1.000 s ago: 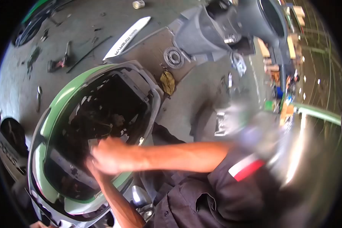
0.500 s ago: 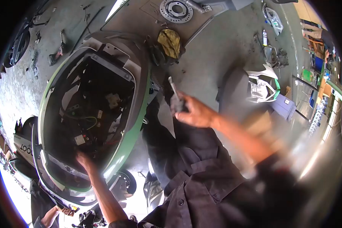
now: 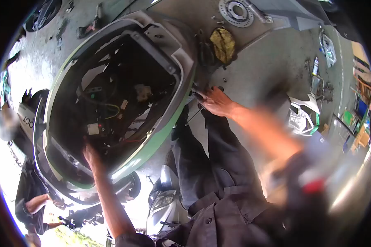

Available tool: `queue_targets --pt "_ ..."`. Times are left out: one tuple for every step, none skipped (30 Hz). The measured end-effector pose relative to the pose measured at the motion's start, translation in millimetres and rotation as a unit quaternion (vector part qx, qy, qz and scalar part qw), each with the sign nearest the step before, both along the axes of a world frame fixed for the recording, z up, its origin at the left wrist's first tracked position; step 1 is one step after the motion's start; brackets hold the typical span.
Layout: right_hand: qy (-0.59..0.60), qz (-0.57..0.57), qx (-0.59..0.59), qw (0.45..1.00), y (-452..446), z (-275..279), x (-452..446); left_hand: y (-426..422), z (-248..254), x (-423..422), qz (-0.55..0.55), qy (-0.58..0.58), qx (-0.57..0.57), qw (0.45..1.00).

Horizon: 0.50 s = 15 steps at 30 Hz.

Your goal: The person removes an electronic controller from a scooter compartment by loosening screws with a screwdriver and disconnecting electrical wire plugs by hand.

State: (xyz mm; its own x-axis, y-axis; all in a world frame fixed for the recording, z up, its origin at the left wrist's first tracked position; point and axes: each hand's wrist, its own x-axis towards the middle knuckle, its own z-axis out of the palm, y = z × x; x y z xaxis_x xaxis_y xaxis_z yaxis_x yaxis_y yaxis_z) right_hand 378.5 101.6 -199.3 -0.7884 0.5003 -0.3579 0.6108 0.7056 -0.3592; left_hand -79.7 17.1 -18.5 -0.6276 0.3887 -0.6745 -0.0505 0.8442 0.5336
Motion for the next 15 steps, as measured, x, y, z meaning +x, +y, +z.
queue_targets --pt "-0.018 0.021 0.01 1.0 2.2 -8.0 -5.1 -1.6 -3.6 2.1 0.01 0.018 0.0 1.0" --pt "-0.116 0.076 0.005 0.99 12.6 4.4 -14.6 -6.8 -7.6 0.7 0.022 0.038 0.002 0.999" --pt "-0.082 0.054 0.033 0.995 4.7 -13.8 -8.3 -12.6 -11.1 -4.9 0.038 0.062 0.008 0.997" --pt "-0.065 -0.004 0.0 0.998 10.0 -10.9 -12.3 -25.1 -18.1 -18.6 0.03 0.103 -0.027 0.994" --pt "-0.044 -0.061 -0.031 0.997 15.5 -6.5 -16.4 -24.7 -9.3 -17.2 -0.006 0.068 -0.036 0.997" --pt "-0.019 -0.029 0.033 0.999 10.9 -18.3 -16.8 -2.0 17.8 10.9 -0.005 0.113 -0.081 0.99" --pt "0.005 0.0 0.101 0.995 9.4 -15.2 -23.4 -23.2 3.9 12.0 -0.016 0.219 -0.026 0.975" --pt "0.008 -0.004 0.095 0.995 5.7 -21.8 -14.7 -32.0 -1.2 3.2 -0.011 0.16 0.0 0.987" --pt "0.003 0.01 0.091 0.996 11.3 -22.5 -12.7 -31.3 -3.3 4.1 0.015 0.102 0.053 0.993" --pt "-0.001 0.024 0.086 0.996 14.9 -30.0 -6.9 -18.7 9.4 16.7 0.039 0.059 0.099 0.993" --pt "-0.012 0.057 0.082 0.995 13.7 -53.6 3.8 -12.3 17.0 22.0 0.037 0.072 0.089 0.993" --pt "-0.027 0.09 0.082 0.992 17.1 -51.5 -0.9 -14.9 14.3 22.1 0.051 0.085 0.083 0.992" --pt "-0.04 0.124 0.081 0.988 19.1 -54.8 -2.1 -20.7 9.5 20.1 0.064 0.096 0.074 0.991" --pt "-0.056 0.158 0.084 0.982 28.2 -34.3 -4.0 -29.1 3.0 14.2 0.081 0.093 0.051 0.991" --pt "-0.07 0.189 0.09 0.975 34.5 -22.5 -9.9 -30.8 2.5 12.3 0.085 0.089 0.052 0.991"
